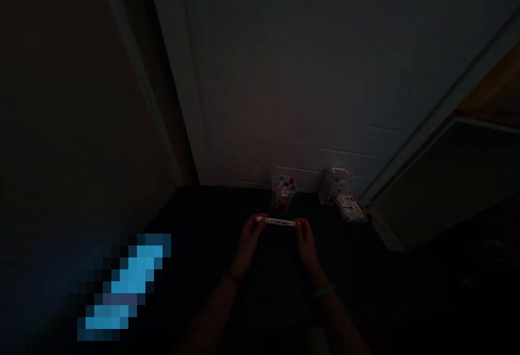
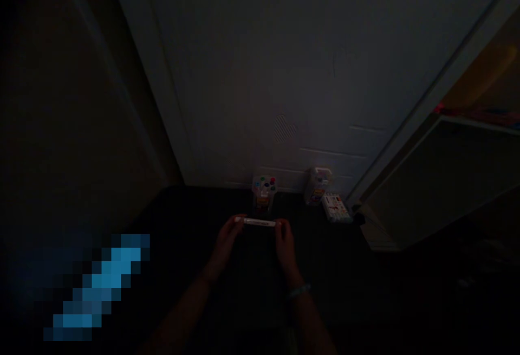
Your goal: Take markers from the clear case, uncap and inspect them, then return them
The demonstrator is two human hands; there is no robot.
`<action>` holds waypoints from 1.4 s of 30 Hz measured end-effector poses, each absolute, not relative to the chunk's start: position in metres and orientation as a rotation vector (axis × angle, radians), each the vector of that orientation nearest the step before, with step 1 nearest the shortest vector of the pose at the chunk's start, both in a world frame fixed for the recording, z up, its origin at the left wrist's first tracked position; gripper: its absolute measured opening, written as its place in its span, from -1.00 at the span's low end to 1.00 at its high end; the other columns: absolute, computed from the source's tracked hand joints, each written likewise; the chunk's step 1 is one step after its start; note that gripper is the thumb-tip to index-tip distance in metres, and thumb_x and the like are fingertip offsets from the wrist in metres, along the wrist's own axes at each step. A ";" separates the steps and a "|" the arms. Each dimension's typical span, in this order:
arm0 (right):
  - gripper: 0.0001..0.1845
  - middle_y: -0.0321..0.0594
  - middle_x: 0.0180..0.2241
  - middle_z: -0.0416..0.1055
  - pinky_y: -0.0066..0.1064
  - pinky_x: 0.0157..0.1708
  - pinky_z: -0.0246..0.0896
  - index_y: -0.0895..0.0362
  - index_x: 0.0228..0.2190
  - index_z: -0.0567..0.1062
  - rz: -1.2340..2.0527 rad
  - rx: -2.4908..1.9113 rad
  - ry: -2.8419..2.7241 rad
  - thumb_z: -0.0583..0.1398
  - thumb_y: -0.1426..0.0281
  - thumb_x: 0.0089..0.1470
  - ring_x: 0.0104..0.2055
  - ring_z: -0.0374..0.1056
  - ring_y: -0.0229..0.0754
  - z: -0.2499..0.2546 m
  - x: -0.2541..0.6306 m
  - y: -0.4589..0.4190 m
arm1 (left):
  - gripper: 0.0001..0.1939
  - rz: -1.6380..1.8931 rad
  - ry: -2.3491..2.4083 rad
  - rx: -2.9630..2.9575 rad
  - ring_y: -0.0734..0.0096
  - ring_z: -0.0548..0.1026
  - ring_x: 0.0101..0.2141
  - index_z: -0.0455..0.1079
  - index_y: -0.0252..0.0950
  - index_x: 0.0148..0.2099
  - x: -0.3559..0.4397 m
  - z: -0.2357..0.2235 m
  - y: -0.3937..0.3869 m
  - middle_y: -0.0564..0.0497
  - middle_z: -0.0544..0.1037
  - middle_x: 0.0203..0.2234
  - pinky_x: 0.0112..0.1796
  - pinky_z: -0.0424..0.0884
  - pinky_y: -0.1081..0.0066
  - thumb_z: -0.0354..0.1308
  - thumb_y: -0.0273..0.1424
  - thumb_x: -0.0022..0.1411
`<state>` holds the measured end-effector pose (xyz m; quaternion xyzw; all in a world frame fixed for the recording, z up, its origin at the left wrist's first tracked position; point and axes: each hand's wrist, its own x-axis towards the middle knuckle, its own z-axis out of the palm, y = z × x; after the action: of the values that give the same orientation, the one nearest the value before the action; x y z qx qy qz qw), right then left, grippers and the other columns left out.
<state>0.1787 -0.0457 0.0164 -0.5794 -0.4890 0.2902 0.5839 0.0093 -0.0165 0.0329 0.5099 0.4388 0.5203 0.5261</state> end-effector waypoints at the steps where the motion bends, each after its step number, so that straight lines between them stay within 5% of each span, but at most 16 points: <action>1: -0.61 -0.29 -0.41 0.38 -0.45 -0.38 0.16 0.10 -0.24 0.40 0.679 -1.355 -1.199 0.00 0.08 0.12 -0.39 0.26 -0.23 0.018 0.178 -0.047 | -0.58 1.228 1.017 1.216 0.30 0.43 -0.19 0.36 -0.32 -0.07 0.011 0.034 -0.018 -0.08 0.49 -0.22 -0.16 0.33 0.34 0.04 -0.11 0.16; 8: -0.71 -0.26 -0.40 0.46 -0.37 -0.27 0.15 0.03 -0.32 0.51 0.575 -1.262 -1.801 0.10 0.14 0.07 -0.35 0.31 -0.18 0.026 0.163 -0.059 | -0.67 1.332 0.927 1.491 0.32 0.34 -0.07 0.42 -0.28 -0.19 0.023 0.035 -0.029 -0.06 0.41 -0.16 0.00 0.22 0.35 0.02 -0.15 0.19; 13: -0.76 -0.19 -0.29 0.46 -0.28 -0.15 0.13 0.05 -0.34 0.52 0.503 -1.130 -1.949 0.16 0.18 0.02 -0.22 0.31 -0.12 0.032 0.159 -0.064 | -0.59 1.112 0.822 1.495 0.40 0.43 -0.33 0.33 -0.31 -0.06 0.023 0.039 -0.038 -0.04 0.48 -0.32 -0.28 0.34 0.43 -0.12 -0.13 0.25; 18: -0.61 -0.25 -0.43 0.38 -0.37 -0.32 0.17 0.10 -0.34 0.47 0.738 -1.114 -1.478 -0.01 0.11 0.12 -0.37 0.28 -0.19 0.030 0.174 -0.064 | -0.62 0.955 0.969 1.883 0.36 0.45 -0.43 0.31 -0.14 0.02 0.017 0.037 -0.041 0.04 0.51 -0.41 -0.37 0.27 0.46 -0.03 -0.14 0.21; 22: -0.54 -0.33 -0.55 0.25 -0.45 -0.50 0.05 0.12 -0.26 0.44 0.677 -1.203 -1.175 -0.07 0.06 0.13 -0.52 0.16 -0.27 0.027 0.179 -0.061 | -0.73 0.743 1.006 2.220 0.31 0.46 -0.44 0.39 -0.07 -0.11 0.016 0.030 -0.043 0.04 0.53 -0.44 -0.36 0.25 0.45 0.06 -0.19 0.14; 27: -0.50 -0.31 -0.59 0.24 -0.44 -0.51 0.01 0.14 -0.51 0.44 0.640 -1.346 -1.169 -0.01 0.01 0.09 -0.52 0.14 -0.26 0.024 0.180 -0.054 | -0.79 0.748 0.998 2.174 0.31 0.47 -0.33 0.43 -0.08 -0.19 0.013 0.032 -0.042 0.06 0.55 -0.34 -0.30 0.29 0.45 0.07 -0.22 0.13; 33: -0.50 -0.32 -0.56 0.21 -0.46 -0.50 0.01 0.16 -0.48 0.41 0.524 -1.397 -0.905 -0.01 0.00 0.08 -0.49 0.11 -0.27 0.020 0.194 -0.048 | -0.73 0.931 0.893 1.996 0.32 0.46 -0.18 0.43 -0.07 -0.10 0.007 0.039 -0.034 0.08 0.53 -0.17 -0.16 0.30 0.42 0.04 -0.23 0.16; 42: -0.60 -0.31 -0.47 0.29 -0.46 -0.42 0.10 0.13 -0.37 0.42 0.654 -1.291 -1.094 0.05 0.05 0.06 -0.41 0.19 -0.25 0.023 0.183 -0.050 | -0.66 1.109 1.190 1.761 0.41 0.40 -0.44 0.43 -0.27 -0.37 -0.003 0.031 -0.018 0.07 0.46 -0.53 -0.40 0.25 0.49 0.00 -0.13 0.17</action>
<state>0.1833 -0.0502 0.0231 -0.5607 -0.4751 0.2841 0.6158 -0.0026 -0.0176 0.0310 0.6842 0.4623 0.4311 0.3637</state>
